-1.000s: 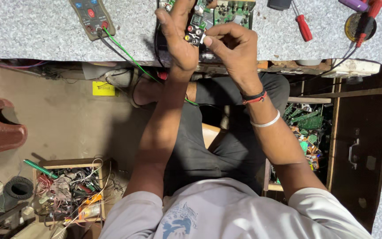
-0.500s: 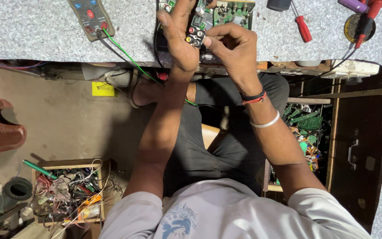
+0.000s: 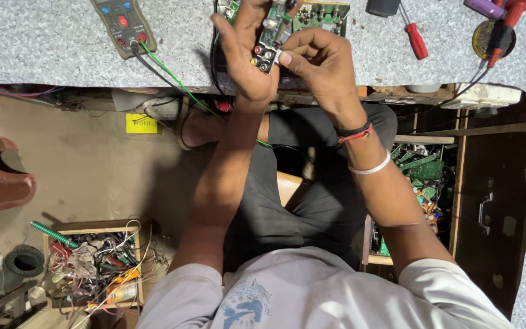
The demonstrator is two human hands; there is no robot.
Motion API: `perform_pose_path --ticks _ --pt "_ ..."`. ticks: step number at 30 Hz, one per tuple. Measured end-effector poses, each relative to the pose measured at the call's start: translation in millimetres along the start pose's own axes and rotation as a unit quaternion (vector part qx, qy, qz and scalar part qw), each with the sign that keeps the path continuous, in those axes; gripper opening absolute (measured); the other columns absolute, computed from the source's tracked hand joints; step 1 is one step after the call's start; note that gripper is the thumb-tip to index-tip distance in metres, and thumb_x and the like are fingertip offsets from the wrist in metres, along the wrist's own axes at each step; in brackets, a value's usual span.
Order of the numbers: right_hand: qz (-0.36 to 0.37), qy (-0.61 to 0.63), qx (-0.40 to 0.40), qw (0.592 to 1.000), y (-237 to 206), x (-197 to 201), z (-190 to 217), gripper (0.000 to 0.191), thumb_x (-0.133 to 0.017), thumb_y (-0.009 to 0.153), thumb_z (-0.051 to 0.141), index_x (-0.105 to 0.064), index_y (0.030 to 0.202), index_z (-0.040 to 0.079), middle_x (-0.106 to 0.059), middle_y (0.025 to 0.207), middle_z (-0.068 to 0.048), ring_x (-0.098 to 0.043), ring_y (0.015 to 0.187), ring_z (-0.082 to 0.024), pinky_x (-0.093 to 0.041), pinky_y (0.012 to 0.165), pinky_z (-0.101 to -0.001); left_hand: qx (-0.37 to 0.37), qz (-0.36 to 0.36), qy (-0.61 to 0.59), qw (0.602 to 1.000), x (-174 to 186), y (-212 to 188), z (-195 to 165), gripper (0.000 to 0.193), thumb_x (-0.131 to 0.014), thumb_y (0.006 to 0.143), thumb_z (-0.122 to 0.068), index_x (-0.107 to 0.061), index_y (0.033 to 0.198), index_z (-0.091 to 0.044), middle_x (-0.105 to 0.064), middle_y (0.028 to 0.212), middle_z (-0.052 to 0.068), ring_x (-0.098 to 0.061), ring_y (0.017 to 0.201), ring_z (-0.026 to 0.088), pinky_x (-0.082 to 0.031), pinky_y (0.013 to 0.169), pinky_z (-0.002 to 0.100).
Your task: The person sits on the floor at a low workbench repairing an electronic device with an exposed green circuit board. They connect multimeter test leads, probe and adjust components and wires on the board, reposition the device, and handle small parts while testing.
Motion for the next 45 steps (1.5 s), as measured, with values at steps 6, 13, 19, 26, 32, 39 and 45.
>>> perform_pose_path --ticks 6,13,19,26,32,39,45 --pt "-0.008 -0.031 0.004 0.999 1 3 -4 0.014 -0.078 0.101 0.002 -0.066 0.108 0.000 -0.072 0.097 0.000 -0.065 0.088 -0.004 -0.053 0.081 -0.0203 0.007 0.011 0.024 1.000 -5 1 -1 0.079 -0.022 0.116 -0.063 -0.061 0.134 0.003 -0.070 0.125 0.013 -0.065 0.119 0.021 -0.046 0.110 0.037" --pt "-0.054 -0.076 0.046 0.995 -1 4 -3 0.029 -0.084 0.099 -0.002 -0.057 0.106 0.004 -0.055 0.092 0.005 -0.052 0.087 -0.003 -0.046 0.079 -0.0199 0.017 -0.026 0.022 0.999 4 1 5 0.077 -0.024 0.113 -0.061 -0.059 0.134 0.003 -0.069 0.126 0.013 -0.064 0.118 0.021 -0.047 0.107 0.036" --pt "-0.094 -0.111 0.095 0.985 -2 47 27 0.013 -0.073 0.101 0.003 -0.062 0.109 0.003 -0.068 0.099 0.001 -0.066 0.092 -0.007 -0.054 0.082 -0.0227 0.001 0.001 0.057 0.998 11 17 0 0.083 -0.022 0.108 -0.069 -0.062 0.132 0.000 -0.070 0.123 0.009 -0.064 0.112 0.019 -0.048 0.100 0.034" --pt "0.043 -0.456 0.131 0.879 -4 57 55 0.045 -0.077 0.090 -0.005 -0.066 0.133 0.002 -0.067 0.114 -0.016 -0.065 0.106 -0.029 -0.053 0.087 -0.0370 -0.006 0.102 -0.031 0.994 16 39 -8 0.054 -0.029 0.121 -0.047 -0.064 0.111 -0.006 -0.069 0.104 0.003 -0.066 0.093 0.015 -0.051 0.086 0.034" --pt "0.118 -0.543 0.208 0.805 20 35 40 0.032 -0.081 0.084 0.004 -0.073 0.114 0.004 -0.071 0.104 -0.016 -0.063 0.105 -0.040 -0.052 0.088 -0.0494 0.142 -0.047 0.054 0.987 58 45 46 0.042 -0.036 0.110 -0.035 -0.061 0.115 -0.001 -0.068 0.109 0.008 -0.073 0.098 0.022 -0.066 0.095 0.050" --pt "0.135 -0.567 0.224 0.781 26 37 25 0.023 -0.072 0.084 0.005 -0.070 0.106 0.005 -0.070 0.098 -0.016 -0.068 0.094 -0.040 -0.054 0.080 -0.0479 0.202 -0.093 0.105 0.969 64 41 87 0.055 -0.038 0.106 -0.049 -0.063 0.118 -0.001 -0.070 0.112 0.011 -0.075 0.102 0.022 -0.064 0.085 0.045" --pt "0.147 -0.648 0.208 0.718 26 28 13 0.020 -0.069 0.089 0.010 -0.063 0.107 0.002 -0.070 0.095 -0.016 -0.069 0.090 -0.038 -0.054 0.074 -0.0465 0.230 -0.094 0.143 0.958 69 35 114 0.066 -0.036 0.110 -0.057 -0.068 0.107 0.000 -0.072 0.099 0.010 -0.067 0.090 0.020 -0.046 0.074 0.039"
Point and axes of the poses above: each hand's wrist, its own y-axis towards the middle knuckle, its own x-axis out of the back of the hand, z = x × y, the point moved 10 cm from there along y, towards the middle knuckle
